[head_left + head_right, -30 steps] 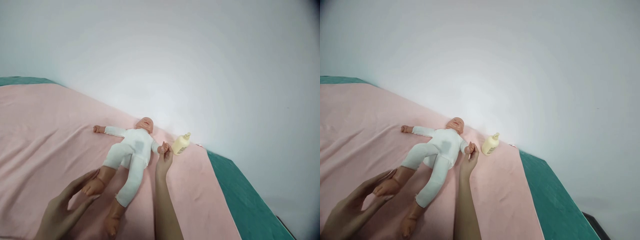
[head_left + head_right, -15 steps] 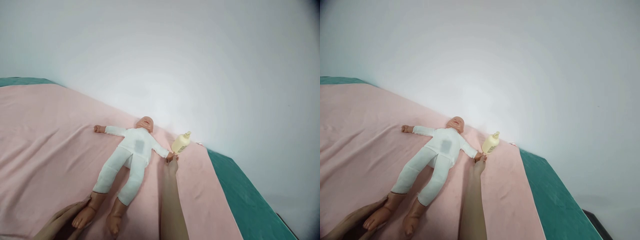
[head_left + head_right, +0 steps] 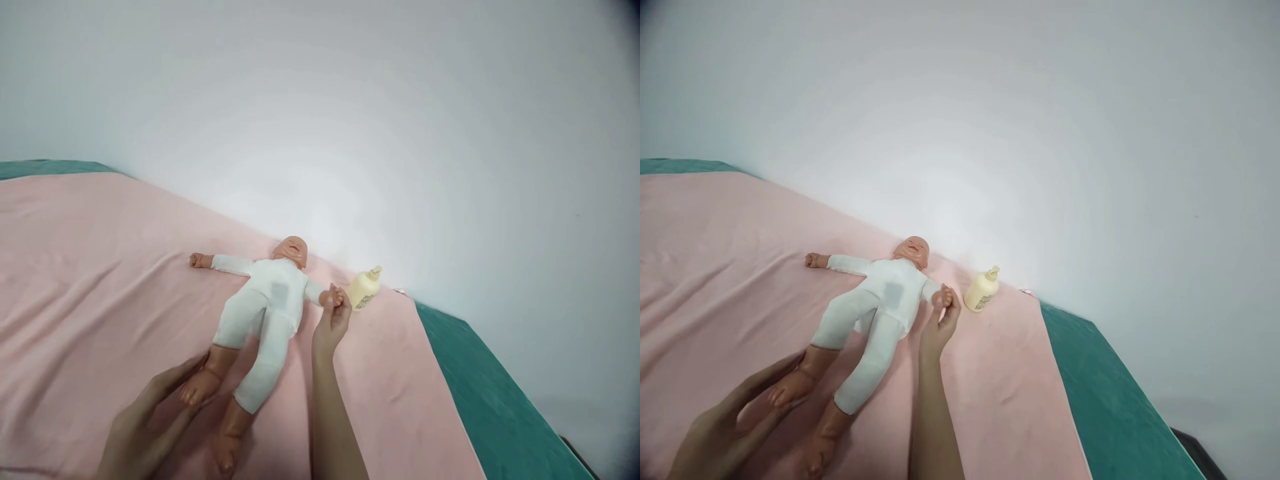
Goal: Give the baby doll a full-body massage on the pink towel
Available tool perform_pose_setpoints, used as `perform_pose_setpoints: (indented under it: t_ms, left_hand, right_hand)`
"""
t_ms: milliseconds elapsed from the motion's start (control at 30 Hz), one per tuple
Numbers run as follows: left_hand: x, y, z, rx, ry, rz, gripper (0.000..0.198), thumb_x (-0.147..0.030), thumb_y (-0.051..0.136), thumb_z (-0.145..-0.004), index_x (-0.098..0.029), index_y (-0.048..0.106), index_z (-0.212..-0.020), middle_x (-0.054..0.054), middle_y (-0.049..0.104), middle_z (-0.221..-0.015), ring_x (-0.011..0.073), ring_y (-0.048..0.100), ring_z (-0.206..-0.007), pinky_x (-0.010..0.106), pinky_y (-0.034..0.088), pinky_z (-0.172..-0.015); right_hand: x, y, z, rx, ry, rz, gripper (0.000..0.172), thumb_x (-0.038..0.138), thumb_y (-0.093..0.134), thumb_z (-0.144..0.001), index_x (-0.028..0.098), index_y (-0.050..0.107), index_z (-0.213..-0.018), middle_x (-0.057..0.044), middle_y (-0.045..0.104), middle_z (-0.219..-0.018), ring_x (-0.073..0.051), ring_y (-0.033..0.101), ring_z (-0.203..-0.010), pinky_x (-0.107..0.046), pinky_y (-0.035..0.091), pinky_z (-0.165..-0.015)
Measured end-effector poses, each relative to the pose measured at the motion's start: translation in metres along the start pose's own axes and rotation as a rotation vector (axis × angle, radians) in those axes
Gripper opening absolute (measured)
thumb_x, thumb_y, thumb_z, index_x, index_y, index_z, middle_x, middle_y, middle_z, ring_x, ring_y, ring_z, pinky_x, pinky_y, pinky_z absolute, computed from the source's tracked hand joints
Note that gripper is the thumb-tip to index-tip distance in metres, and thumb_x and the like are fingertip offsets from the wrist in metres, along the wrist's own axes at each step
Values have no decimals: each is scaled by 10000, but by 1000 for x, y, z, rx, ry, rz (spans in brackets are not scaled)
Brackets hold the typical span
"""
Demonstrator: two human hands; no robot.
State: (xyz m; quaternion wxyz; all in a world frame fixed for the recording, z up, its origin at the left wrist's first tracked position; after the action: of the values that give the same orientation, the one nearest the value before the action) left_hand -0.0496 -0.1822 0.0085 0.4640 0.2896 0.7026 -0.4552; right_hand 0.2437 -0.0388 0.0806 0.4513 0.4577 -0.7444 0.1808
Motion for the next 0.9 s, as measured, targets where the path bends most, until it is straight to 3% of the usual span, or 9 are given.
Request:
perform_pose_setpoints:
  t_ms: [67,167,233,367,500,567,667,900]
  left_hand:
    - [-13,5,-18,33,-57,-29,471,-580,620,-717,-367,611,-1136,0,712,-1115,318,658,-1042,411,594,-786]
    - [-39,13,-44,29,20,77,550,-546,642,-723,-313,552,-1213,38,664,-1217,308,611,-1131,436,539,-905]
    - [-51,21,-58,31,74,178,582,-507,656,-739,-301,507,-1263,50,623,-1282,284,591,-1163,428,507,-955]
    - [-61,34,-75,47,109,313,594,-458,676,-749,-272,491,-1282,70,606,-1301,262,574,-1188,415,485,-985]
    - [-60,38,-74,64,118,321,583,-443,678,-752,-272,494,-1278,76,599,-1311,264,565,-1199,419,477,-992]
    - [-55,35,-67,60,116,269,577,-453,670,-755,-291,492,-1279,65,595,-1317,265,563,-1200,423,478,-991]
    - [-46,25,-50,32,102,139,565,-499,660,-737,-307,520,-1249,47,621,-1282,288,587,-1165,429,507,-953]
    - [-8,9,-3,59,-69,62,487,-556,669,-673,-403,607,-1132,-32,716,-1093,312,669,-1013,429,581,-834]
  right_hand:
    - [11,18,10,200,-134,54,317,309,508,-926,169,553,-1207,-117,622,-1198,-212,581,-1124,-403,466,-980]
    - [20,42,26,512,-365,155,313,213,473,-922,217,591,-1212,-87,636,-1198,-209,555,-1166,-418,452,-1010]
    - [21,50,33,650,-473,190,353,165,454,-910,239,600,-1223,-71,647,-1193,-200,542,-1189,-428,425,-1049]
    - [20,58,36,765,-508,237,368,132,446,-896,232,623,-1203,-76,659,-1165,-188,557,-1174,-441,382,-1088]
    - [18,60,36,799,-457,253,376,132,447,-885,243,633,-1192,-64,659,-1171,-182,558,-1175,-446,363,-1096]
    - [18,59,35,786,-420,217,366,142,460,-881,247,638,-1183,-57,661,-1170,-184,555,-1179,-448,349,-1102]
    - [16,50,26,659,-297,131,317,202,491,-888,233,633,-1170,-66,659,-1166,-198,558,-1166,-431,392,-1061]
    - [-11,1,-12,87,101,-21,382,370,603,-838,165,553,-1156,-120,601,-1230,-220,562,-1155,-407,421,-1010]
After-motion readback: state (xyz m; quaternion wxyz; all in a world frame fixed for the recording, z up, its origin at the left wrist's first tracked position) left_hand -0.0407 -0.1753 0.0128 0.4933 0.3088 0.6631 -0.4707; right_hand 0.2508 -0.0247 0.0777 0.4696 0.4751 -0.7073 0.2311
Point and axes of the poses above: each hand's wrist, its own z-axis away from the middle knuckle, its own y-axis out of the palm, x = y × z, the point moved 7 cm from there along -z, towards the middle knuckle
